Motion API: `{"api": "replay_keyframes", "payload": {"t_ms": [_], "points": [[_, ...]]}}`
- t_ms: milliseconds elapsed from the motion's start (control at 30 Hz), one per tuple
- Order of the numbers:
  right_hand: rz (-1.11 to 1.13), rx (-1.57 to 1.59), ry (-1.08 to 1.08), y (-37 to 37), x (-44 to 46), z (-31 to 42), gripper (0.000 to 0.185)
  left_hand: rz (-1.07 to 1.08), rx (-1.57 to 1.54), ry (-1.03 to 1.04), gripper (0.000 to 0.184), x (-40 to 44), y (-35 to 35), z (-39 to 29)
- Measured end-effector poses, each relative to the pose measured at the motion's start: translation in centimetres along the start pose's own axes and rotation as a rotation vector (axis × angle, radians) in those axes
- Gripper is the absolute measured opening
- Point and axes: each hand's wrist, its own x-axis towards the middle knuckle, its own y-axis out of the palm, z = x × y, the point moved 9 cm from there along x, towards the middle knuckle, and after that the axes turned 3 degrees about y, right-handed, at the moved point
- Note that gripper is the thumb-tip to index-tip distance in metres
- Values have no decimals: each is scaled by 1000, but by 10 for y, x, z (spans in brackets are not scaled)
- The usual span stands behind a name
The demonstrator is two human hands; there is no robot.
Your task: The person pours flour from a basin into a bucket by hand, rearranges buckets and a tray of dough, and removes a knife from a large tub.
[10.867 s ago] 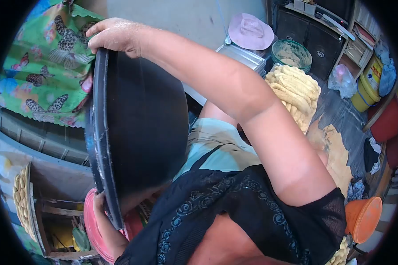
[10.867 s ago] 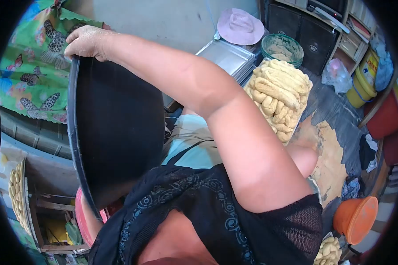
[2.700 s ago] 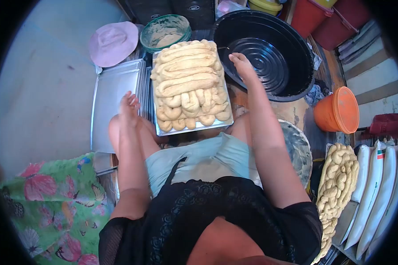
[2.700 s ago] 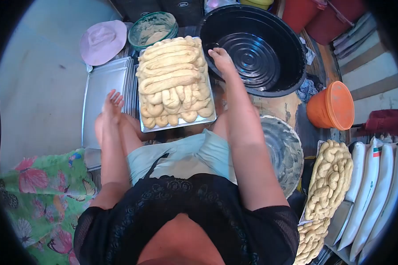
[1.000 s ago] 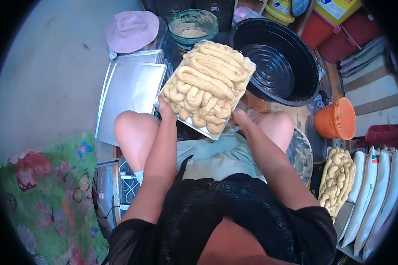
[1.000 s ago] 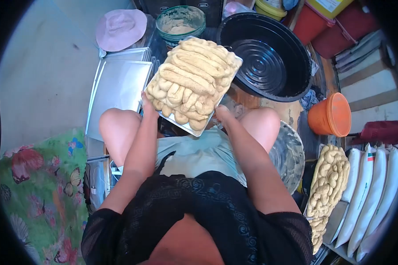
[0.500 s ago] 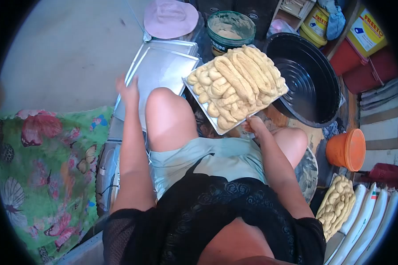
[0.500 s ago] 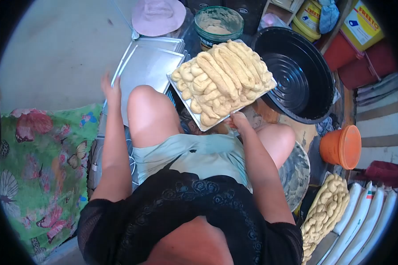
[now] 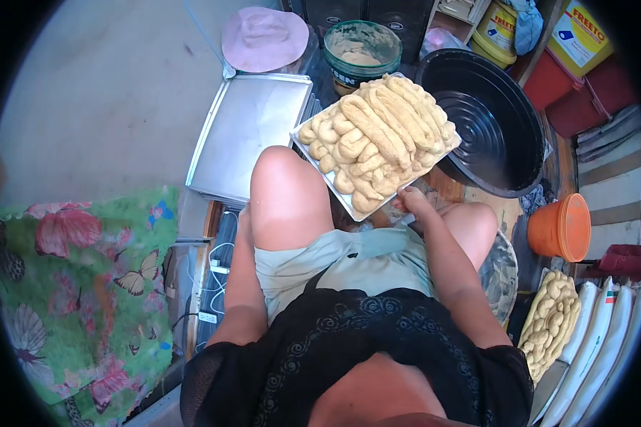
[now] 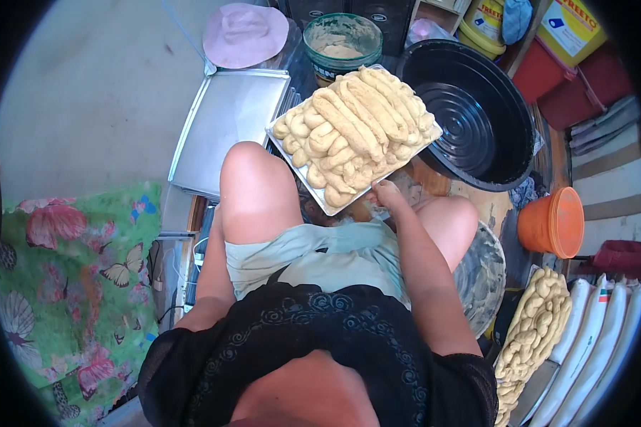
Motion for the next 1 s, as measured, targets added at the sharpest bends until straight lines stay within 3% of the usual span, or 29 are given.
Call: {"api": "replay_keyframes", "payload": {"t_ms": [33,100,167,200,267,333,400,433,467,533,567,667,800,933,1000], "points": [[3,17,4,0,1,-1,28,1,-36,50,55,14,-2,12],[11,22,-12,1,-2,4,29,10,165,-109,53,43,-21,52],[1,-5,-7,1,-2,0,30,21,608,-193,53,44,-24,10],[-15,-34,4,-1,6,-6,31,26,948,-183,55,31,-22,-68],[-43,-152,-9,-7,10,-2,34,-251,759,-182,49,36,-42,-114],[-62,-335,-38,-12,6,3,38,-299,387,-147,38,15,-24,-208],[-229,-653,-168,-31,-16,34,39,-401,-389,122,35,8,-7,-272],[-307,-820,-235,-42,-31,56,39,-259,-668,180,40,2,13,-309],[-424,-729,-225,-66,-50,78,40,-118,-943,231,46,-8,34,-338],[-636,-579,-134,-124,-41,96,38,8,-1043,134,48,-17,83,-350],[-715,-531,-196,-145,-52,120,36,65,-1091,88,49,-20,108,-354],[-843,-205,-545,-207,-34,161,31,-102,-991,-237,51,-11,174,-283],[-896,-68,-402,-239,-11,177,36,-85,-1154,-368,56,30,233,-192],[-898,-164,-368,-263,57,163,47,-97,-1061,-432,59,51,233,-204],[-893,-204,-232,-270,78,151,57,-70,-1081,-385,59,64,229,-210]]}}
